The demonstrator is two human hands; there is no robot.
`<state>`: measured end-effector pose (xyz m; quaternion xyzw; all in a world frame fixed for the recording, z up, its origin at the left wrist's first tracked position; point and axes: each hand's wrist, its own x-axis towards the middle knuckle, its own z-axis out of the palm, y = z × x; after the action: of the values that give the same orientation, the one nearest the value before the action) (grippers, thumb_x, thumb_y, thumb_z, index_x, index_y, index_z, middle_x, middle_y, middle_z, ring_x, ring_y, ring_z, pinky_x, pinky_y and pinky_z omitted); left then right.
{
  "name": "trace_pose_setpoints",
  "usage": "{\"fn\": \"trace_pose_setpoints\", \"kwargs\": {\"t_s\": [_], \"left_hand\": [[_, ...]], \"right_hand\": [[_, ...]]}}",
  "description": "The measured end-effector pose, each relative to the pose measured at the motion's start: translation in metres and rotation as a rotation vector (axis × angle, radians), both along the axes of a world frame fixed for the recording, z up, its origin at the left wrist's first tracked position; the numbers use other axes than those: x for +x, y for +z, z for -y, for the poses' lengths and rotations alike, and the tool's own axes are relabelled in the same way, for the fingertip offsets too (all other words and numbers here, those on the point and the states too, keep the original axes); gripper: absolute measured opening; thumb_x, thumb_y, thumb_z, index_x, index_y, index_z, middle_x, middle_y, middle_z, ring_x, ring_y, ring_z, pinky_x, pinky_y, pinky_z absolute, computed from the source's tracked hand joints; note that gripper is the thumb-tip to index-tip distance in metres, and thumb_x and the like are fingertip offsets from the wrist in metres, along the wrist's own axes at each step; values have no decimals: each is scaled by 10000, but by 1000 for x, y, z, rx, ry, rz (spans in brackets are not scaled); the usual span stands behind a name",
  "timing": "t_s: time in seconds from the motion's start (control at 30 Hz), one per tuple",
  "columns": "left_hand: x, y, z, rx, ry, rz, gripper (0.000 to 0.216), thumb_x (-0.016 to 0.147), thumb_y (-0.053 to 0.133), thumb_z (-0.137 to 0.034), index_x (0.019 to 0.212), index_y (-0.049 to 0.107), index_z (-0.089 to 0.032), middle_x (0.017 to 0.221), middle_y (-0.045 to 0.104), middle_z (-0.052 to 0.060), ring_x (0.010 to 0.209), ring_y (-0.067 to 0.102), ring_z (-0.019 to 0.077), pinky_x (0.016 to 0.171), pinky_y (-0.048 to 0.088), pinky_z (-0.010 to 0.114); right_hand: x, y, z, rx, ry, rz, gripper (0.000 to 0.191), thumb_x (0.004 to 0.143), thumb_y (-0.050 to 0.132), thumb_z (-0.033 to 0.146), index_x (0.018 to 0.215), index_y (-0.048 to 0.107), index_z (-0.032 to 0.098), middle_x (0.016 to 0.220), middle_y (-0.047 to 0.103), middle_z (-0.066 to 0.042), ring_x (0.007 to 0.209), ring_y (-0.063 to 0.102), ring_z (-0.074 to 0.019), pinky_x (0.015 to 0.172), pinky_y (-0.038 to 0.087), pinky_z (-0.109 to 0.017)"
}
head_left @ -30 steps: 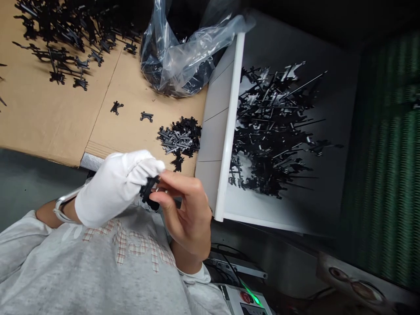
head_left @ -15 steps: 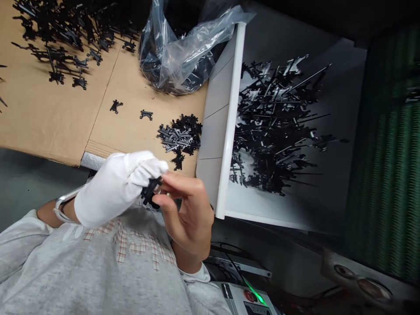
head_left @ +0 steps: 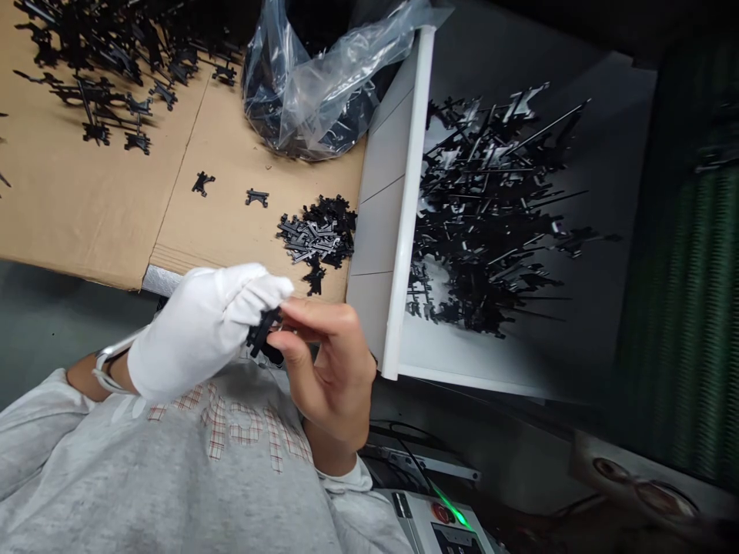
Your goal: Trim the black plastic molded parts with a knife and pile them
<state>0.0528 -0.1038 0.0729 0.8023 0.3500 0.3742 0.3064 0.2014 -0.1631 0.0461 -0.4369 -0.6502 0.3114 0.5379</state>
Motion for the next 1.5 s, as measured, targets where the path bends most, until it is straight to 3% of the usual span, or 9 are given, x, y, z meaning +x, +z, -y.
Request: {"fn": "trace_pose_setpoints", "kwargs": {"t_s": [0.23,0.5,0.73,0.9,1.1,1.5], "left_hand": [[-2,-2,-2,-7,-6,17,341,1017,401,-67,704,376,-199,611,357,-93,474,337,44,461,300,109],[-2,0,0,-100,-18,59,338,991,411,-53,686,383,-197,600,370,-92,470,336,46,436,287,120],[-5,-2,0,-49,7,8,314,974,409,-27,713,382,-199,620,376,-93,489,337,44,459,282,114],[-4,-1,1,-42,-10,1,316,976,428,-38,719,350,-202,628,342,-88,491,308,50,454,264,122],[-3,1,2,-11,-10,9,304,980,389,-37,733,344,-210,642,336,-81,497,324,56,460,282,117],[-3,1,1,35,-6,-53,299,982,387,-61,724,346,-207,621,336,-87,471,312,58,449,269,135]], "right_hand": [[-3,1,5,-55,-15,-53,287,1018,600,303,1305,595,285,888,713,22,671,667,-114,610,590,-234],[-3,4,6,-55,-26,-12,274,1014,602,307,1288,602,304,950,728,9,732,703,-136,659,606,-260],[-1,1,2,-28,17,-20,335,981,656,238,1302,597,310,928,716,21,731,700,-135,651,600,-252],[-1,2,0,-8,46,-59,262,1000,622,225,1254,618,290,1012,739,1,859,733,-141,748,628,-244],[-2,7,6,-78,14,-70,281,1008,613,295,1288,611,305,859,689,21,688,673,-131,617,600,-243],[-4,4,7,-76,-5,-65,359,981,648,228,1320,608,340,880,705,6,704,686,-154,599,611,-255]]}}
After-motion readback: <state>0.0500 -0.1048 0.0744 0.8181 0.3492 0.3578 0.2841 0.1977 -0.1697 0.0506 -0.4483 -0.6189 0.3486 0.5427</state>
